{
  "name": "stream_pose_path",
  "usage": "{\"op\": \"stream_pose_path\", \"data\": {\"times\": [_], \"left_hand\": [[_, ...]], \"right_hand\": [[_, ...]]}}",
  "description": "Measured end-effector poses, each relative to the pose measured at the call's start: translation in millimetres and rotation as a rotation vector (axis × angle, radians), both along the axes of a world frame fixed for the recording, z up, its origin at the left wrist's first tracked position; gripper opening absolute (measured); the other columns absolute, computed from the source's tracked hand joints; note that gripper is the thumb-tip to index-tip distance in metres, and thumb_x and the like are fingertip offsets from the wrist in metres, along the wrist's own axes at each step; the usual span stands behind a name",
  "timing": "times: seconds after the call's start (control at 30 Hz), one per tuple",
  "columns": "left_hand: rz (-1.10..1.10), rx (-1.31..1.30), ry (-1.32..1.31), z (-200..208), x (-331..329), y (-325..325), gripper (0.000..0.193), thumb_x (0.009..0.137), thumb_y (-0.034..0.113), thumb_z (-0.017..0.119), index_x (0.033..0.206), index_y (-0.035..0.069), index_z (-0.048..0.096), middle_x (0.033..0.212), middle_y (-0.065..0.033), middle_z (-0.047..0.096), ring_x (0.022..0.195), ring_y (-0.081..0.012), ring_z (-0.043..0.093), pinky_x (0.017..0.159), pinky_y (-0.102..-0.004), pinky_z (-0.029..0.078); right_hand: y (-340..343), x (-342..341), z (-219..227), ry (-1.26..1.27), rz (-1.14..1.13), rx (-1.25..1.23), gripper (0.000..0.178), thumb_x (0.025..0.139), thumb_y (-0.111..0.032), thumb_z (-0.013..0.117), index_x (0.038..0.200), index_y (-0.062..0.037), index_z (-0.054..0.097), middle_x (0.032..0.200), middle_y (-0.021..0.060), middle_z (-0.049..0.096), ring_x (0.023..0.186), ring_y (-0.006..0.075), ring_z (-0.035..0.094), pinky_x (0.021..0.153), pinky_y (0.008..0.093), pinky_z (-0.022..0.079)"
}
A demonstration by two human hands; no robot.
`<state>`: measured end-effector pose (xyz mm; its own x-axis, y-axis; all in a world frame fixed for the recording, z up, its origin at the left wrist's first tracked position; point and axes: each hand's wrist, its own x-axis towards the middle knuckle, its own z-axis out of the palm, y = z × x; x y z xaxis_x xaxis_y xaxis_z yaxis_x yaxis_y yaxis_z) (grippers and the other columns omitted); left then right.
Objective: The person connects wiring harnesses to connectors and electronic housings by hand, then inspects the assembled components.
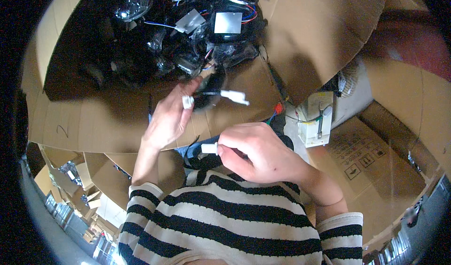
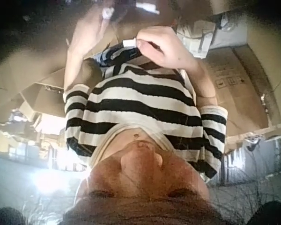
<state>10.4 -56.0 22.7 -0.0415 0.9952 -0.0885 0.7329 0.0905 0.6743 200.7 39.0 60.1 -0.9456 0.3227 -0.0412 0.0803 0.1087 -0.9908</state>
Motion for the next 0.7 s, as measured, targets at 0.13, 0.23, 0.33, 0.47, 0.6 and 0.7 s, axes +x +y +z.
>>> {"op": "stream_pose_path", "data": {"times": [0.13,0.23,0.33,0.47,0.6,0.7], "left_hand": [[0.018,0.179,-0.046,-7.9,19.4,-13.9,0.051,0.071,0.006,0.061,0.12,0.012,0.046,0.089,-0.0111,0.056,0.066,-0.024,0.058,0.058,-0.0321,0.051],[0.057,0.24,-0.098,-11.6,28.4,-18.5,0.049,0.07,0.006,0.062,0.117,0.013,0.05,0.091,-0.0102,0.057,0.069,-0.0231,0.058,0.059,-0.0316,0.05],[0.098,0.256,-0.08,-14.6,34.1,-19.2,0.048,0.07,0.007,0.062,0.116,0.013,0.051,0.09,-0.0092,0.057,0.069,-0.0228,0.058,0.059,-0.0313,0.05],[0.156,0.274,0.033,-14.8,34.6,-21.4,0.049,0.07,0.006,0.062,0.116,0.013,0.051,0.087,-0.0095,0.057,0.069,-0.0226,0.058,0.059,-0.0311,0.05],[0.162,0.267,0.1,-13.2,33.7,-19.6,0.05,0.069,0.007,0.063,0.117,0.011,0.05,0.085,-0.0086,0.057,0.066,-0.0219,0.057,0.057,-0.0309,0.049],[0.137,0.229,0.089,-6.4,37.2,-17.6,0.051,0.068,0.007,0.063,0.117,0.011,0.05,0.084,-0.008,0.057,0.065,-0.0221,0.057,0.057,-0.0309,0.049]], "right_hand": [[-1.4,-6.6,8.8,-0.114,-0.011,-0.09,0.01,0.075,-0.005,0.051,0.067,0.0004,0.048,0.055,0.0111,0.045,0.048,0.0267,0.046,0.046,0.0352,0.034],[-8.0,-5.8,6.4,-0.132,-0.061,-0.146,0.01,0.076,-0.004,0.052,0.067,0.0005,0.048,0.055,0.0114,0.045,0.047,0.026,0.046,0.045,0.0341,0.034],[-11.1,-4.2,7.8,-0.169,-0.085,-0.167,0.009,0.075,-0.004,0.052,0.068,0.0004,0.048,0.055,0.0111,0.046,0.047,0.0257,0.046,0.045,0.0339,0.035],[-14.2,-2.9,2.8,-0.15,-0.152,-0.056,0.008,0.074,-0.004,0.053,0.068,-0.0004,0.048,0.055,0.0104,0.046,0.047,0.0257,0.047,0.045,0.0342,0.037],[-16.0,-6.5,-2.7,-0.16,-0.221,0.285,0.007,0.07,-0.004,0.055,0.067,-0.002,0.048,0.056,0.0093,0.047,0.05,0.026,0.049,0.047,0.0355,0.038],[-17.5,-7.2,-4.3,-0.157,-0.232,0.418,0.009,0.068,-0.004,0.056,0.066,-0.0025,0.048,0.058,0.009,0.048,0.052,0.0259,0.05,0.047,0.0361,0.039]]}}
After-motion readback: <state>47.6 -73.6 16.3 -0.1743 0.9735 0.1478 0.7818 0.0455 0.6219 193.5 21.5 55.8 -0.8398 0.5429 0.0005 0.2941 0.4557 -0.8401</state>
